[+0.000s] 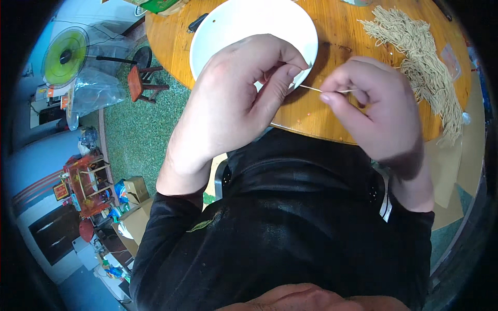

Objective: Tying rubber bands onto paper buckets.

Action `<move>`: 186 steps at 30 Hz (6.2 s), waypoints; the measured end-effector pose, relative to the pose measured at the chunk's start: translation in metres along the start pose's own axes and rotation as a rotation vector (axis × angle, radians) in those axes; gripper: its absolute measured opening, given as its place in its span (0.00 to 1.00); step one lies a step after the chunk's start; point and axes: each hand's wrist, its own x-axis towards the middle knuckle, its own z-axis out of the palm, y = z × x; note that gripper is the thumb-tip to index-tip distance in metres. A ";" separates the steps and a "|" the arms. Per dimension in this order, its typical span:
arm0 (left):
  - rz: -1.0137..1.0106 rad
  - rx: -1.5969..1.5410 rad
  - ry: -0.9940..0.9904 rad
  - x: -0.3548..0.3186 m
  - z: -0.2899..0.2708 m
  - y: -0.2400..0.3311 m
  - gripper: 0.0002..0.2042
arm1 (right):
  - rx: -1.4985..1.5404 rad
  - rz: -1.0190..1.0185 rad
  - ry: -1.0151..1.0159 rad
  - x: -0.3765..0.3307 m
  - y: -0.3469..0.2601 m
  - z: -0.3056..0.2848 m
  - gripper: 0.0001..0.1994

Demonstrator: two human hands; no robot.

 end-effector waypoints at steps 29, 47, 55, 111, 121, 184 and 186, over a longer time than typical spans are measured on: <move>-0.281 -0.074 -0.006 0.002 -0.006 0.002 0.08 | -0.482 -0.559 0.374 0.060 0.009 -0.003 0.14; -0.323 -0.177 0.029 0.011 -0.001 0.003 0.09 | -0.001 -0.208 0.455 0.003 0.006 0.055 0.09; -0.247 -0.178 0.055 0.010 0.004 0.002 0.08 | 0.002 -0.108 0.458 0.009 0.002 0.057 0.04; 0.292 0.271 0.049 -0.017 -0.006 -0.001 0.10 | -0.221 -0.378 0.272 0.047 0.021 0.030 0.06; -0.164 -0.133 0.039 0.004 -0.013 0.003 0.14 | -0.096 -0.526 0.285 0.044 0.026 0.036 0.07; 0.806 0.059 0.358 0.047 -0.004 -0.013 0.07 | 0.552 0.265 -0.118 0.020 -0.004 0.021 0.06; 0.408 -0.051 0.250 0.018 -0.005 -0.001 0.11 | 0.577 0.263 -0.064 0.015 -0.002 0.023 0.06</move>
